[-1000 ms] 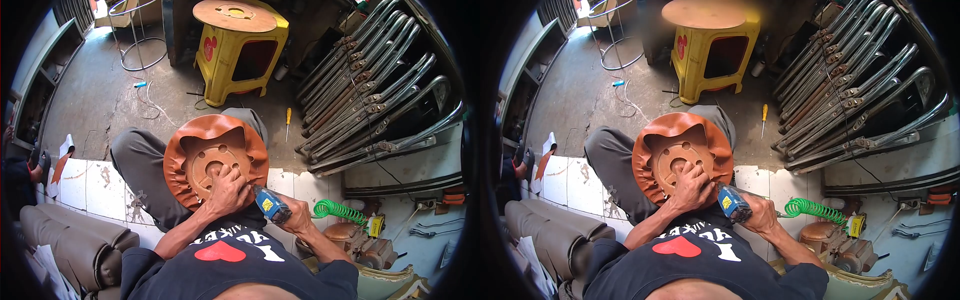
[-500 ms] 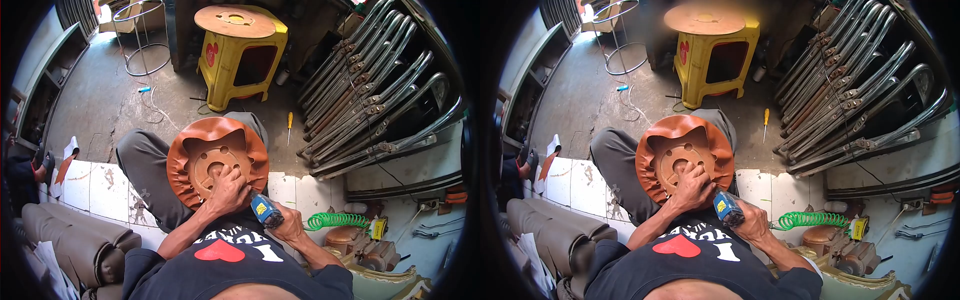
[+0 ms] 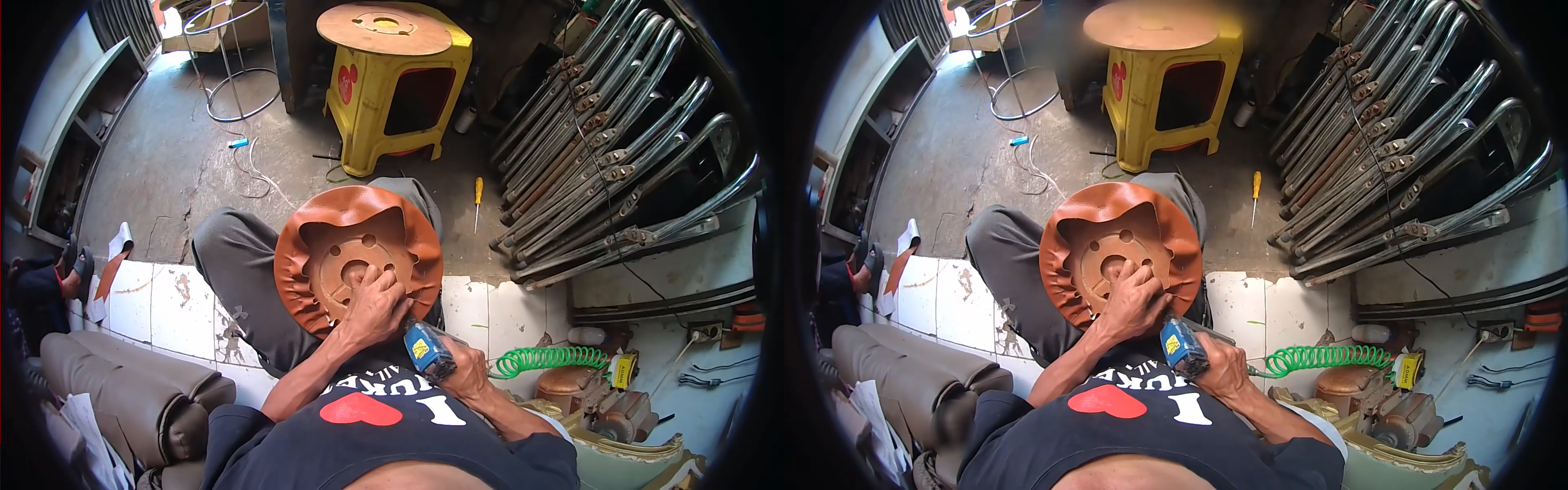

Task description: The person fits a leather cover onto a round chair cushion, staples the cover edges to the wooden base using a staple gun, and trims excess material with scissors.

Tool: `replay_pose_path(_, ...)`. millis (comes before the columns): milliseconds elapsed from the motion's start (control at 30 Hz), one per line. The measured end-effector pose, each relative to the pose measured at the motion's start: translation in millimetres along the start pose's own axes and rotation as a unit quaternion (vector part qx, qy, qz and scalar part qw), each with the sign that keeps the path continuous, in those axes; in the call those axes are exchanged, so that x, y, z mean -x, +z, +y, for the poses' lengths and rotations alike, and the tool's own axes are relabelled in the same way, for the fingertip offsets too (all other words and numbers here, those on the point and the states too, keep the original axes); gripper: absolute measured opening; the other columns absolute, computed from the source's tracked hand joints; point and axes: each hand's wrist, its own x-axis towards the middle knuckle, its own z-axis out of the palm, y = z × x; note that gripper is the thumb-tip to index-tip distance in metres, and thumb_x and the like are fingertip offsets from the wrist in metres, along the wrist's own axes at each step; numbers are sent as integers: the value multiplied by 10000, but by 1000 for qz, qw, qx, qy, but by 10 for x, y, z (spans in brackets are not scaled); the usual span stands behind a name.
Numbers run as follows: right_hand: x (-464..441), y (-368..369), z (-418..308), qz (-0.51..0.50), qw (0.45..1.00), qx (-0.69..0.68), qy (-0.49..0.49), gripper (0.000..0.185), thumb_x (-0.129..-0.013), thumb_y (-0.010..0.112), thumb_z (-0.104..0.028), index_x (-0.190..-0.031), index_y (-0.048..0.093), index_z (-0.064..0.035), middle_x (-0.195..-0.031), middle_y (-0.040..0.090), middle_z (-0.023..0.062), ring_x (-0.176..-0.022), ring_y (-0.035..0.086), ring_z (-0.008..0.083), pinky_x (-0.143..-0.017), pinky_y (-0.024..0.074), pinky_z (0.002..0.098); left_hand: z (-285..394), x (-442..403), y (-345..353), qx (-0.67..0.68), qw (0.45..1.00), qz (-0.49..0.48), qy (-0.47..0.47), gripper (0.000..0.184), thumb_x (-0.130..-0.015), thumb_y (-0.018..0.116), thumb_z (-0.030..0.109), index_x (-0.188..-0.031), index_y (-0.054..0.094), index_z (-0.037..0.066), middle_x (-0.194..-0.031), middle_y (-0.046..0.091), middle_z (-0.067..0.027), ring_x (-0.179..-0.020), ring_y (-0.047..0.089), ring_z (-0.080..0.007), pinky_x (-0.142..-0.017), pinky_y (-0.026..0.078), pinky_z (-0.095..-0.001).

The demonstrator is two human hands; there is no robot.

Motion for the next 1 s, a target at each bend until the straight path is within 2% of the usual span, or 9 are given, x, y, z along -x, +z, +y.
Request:
replay_pose_path(100,-7,-48,13,13,1000,-15,-2,452,-775,848,-239,-1131,686,-12,-875,744,246,-801,754,412,-700,606,470,24,24,-20,-5,1000,1,-4,226,-856,808,242,-875,689,50,-946,577,-124,-978,517,-344,-872,360,-482)
replay_pose_path(200,-142,-428,108,-25,994,-100,23,290,-781,822,-144,-1022,729,-11,-834,747,216,-771,768,367,-698,614,409,90,-16,-119,8,1000,-12,-1,242,-862,817,271,-904,706,60,-948,583,-108,-966,534,-319,-857,362,-464)
replay_pose_path(267,-245,-679,149,18,994,-105,-16,276,-782,815,-134,-1014,732,-9,-825,746,204,-756,767,361,-683,609,400,154,-130,-85,71,989,97,-87,281,-855,834,325,-921,723,76,-959,599,-89,-917,558,-282,-861,354,-443)
replay_pose_path(300,-297,-815,183,26,998,-58,-27,279,-777,815,-129,-1015,732,-9,-820,745,198,-747,765,355,-682,606,395,214,-231,-55,38,984,148,-95,302,-848,840,361,-905,728,88,-946,616,-69,-866,572,-255,-867,330,-428)
replay_pose_path(400,-487,-1191,107,54,993,57,-83,337,-746,839,-160,-1028,727,-14,-812,741,174,-729,743,357,-663,594,396,337,-333,113,-24,980,182,-71,320,-837,841,402,-869,734,102,-871,610,-49,-851,568,-239,-858,303,-421)
replay_pose_path(433,-564,-1276,91,33,990,81,-114,355,-738,845,-184,-1034,730,-24,-819,744,168,-737,741,354,-659,593,400,298,-337,215,-7,974,211,-84,269,-852,821,361,-811,718,116,-797,582,-38,-846,554,-237,-832,286,-424)
replay_pose_path(567,-931,-1434,57,-18,967,102,-232,385,-721,855,-255,-1029,733,-59,-846,754,149,-764,745,331,-657,595,405,261,-292,222,-9,974,203,-94,185,-867,756,249,-778,690,102,-789,549,-60,-845,542,-254,-810,287,-448)
replay_pose_path(867,-1449,-1364,17,-108,942,180,-262,358,-697,847,-282,-994,720,-127,-810,750,116,-749,742,327,-654,587,439,255,-272,206,-11,975,207,-82,190,-840,774,227,-770,672,83,-789,547,-67,-835,532,-258,-814,283,-440)
replay_pose_path(1000,-1460,-1322,72,-161,926,260,-220,350,-661,835,-253,-947,678,-126,-779,735,114,-744,731,355,-656,571,478,237,-234,272,-18,973,211,-89,187,-838,773,231,-777,675,84,-794,551,-71,-853,540,-266,-819,287,-441)
